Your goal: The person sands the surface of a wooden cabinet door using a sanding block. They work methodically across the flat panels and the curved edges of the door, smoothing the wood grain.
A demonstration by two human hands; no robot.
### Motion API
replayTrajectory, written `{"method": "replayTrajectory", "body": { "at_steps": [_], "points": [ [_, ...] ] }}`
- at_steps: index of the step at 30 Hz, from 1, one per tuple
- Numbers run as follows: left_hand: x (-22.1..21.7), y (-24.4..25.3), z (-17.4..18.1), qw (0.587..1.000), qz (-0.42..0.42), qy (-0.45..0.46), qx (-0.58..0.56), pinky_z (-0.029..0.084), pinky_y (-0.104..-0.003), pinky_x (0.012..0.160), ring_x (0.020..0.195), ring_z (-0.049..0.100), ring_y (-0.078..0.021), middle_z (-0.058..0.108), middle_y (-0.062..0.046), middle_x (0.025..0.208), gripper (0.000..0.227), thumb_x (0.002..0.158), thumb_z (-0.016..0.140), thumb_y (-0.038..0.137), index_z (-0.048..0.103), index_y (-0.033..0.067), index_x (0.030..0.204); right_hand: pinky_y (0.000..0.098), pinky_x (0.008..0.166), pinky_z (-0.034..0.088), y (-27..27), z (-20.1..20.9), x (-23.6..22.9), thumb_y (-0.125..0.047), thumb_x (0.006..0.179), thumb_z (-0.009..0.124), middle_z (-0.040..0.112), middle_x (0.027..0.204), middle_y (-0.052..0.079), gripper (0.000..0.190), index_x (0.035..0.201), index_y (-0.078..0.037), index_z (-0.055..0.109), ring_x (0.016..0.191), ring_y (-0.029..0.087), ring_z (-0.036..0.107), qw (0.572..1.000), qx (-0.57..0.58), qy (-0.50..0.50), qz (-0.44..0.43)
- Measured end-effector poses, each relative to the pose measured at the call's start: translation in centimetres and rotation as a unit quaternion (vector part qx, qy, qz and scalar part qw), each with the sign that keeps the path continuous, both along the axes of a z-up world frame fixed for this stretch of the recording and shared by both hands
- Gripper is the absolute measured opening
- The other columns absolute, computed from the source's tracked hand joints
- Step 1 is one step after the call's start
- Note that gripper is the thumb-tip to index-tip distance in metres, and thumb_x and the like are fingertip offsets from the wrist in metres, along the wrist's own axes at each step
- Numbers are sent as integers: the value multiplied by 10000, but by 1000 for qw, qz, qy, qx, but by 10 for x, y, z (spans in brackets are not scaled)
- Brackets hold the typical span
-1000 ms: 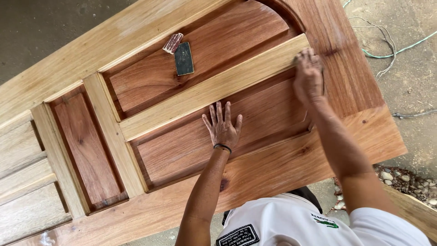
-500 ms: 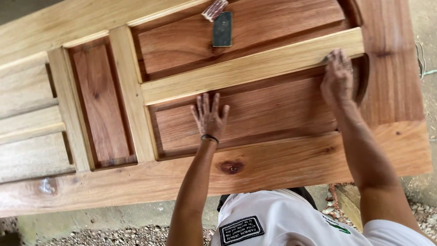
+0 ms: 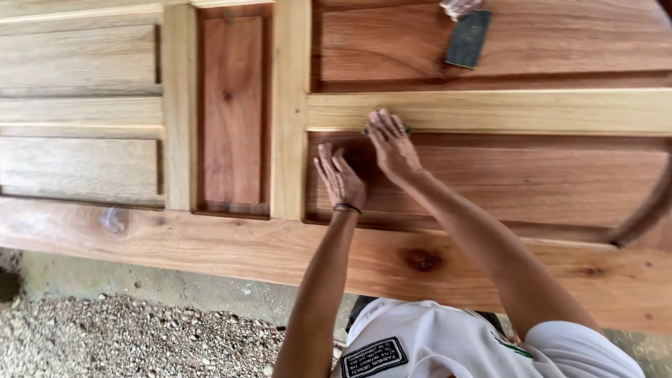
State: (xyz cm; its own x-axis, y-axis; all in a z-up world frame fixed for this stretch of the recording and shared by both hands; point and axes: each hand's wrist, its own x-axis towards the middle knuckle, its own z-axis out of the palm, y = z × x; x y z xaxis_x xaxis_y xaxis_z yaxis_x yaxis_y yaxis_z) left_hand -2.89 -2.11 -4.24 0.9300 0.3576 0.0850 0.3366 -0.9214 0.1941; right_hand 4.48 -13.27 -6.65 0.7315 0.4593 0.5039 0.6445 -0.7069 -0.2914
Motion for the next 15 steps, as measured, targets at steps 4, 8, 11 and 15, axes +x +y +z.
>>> {"method": "replayTrajectory", "body": {
  "at_steps": [4,8,11,15],
  "points": [
    [0,11,-21,983,2,-87,-162,114,-388,1078,1247,206,-290,288,-167,1227,466,595,566,249,381,20,956,353,996,261,76,1,15,-111,777,484,514,1176,57,298,1070,-109,540,1160,217,405,994,14,44,100],
    [-2,12,-24,972,7,-133,-192,165,-375,1082,1226,239,-296,305,-144,1180,375,566,542,137,379,15,881,350,988,276,72,-3,23,-197,696,575,497,1193,55,395,1079,-112,531,1165,210,400,986,12,57,156],
    [-3,7,-4,989,-7,-69,-130,202,-389,1061,1236,217,-299,338,-100,1132,329,604,481,29,399,95,915,337,945,337,6,23,7,-135,815,493,542,1142,27,289,1099,-136,544,1100,185,474,993,25,46,101],
    [0,-2,0,986,12,-123,-108,239,-385,1020,1207,288,-271,374,-81,1075,144,737,436,61,396,134,854,370,935,355,-139,15,-5,-28,811,469,560,1092,137,272,1070,-49,551,1060,273,503,998,-20,33,45]
  ]
}}
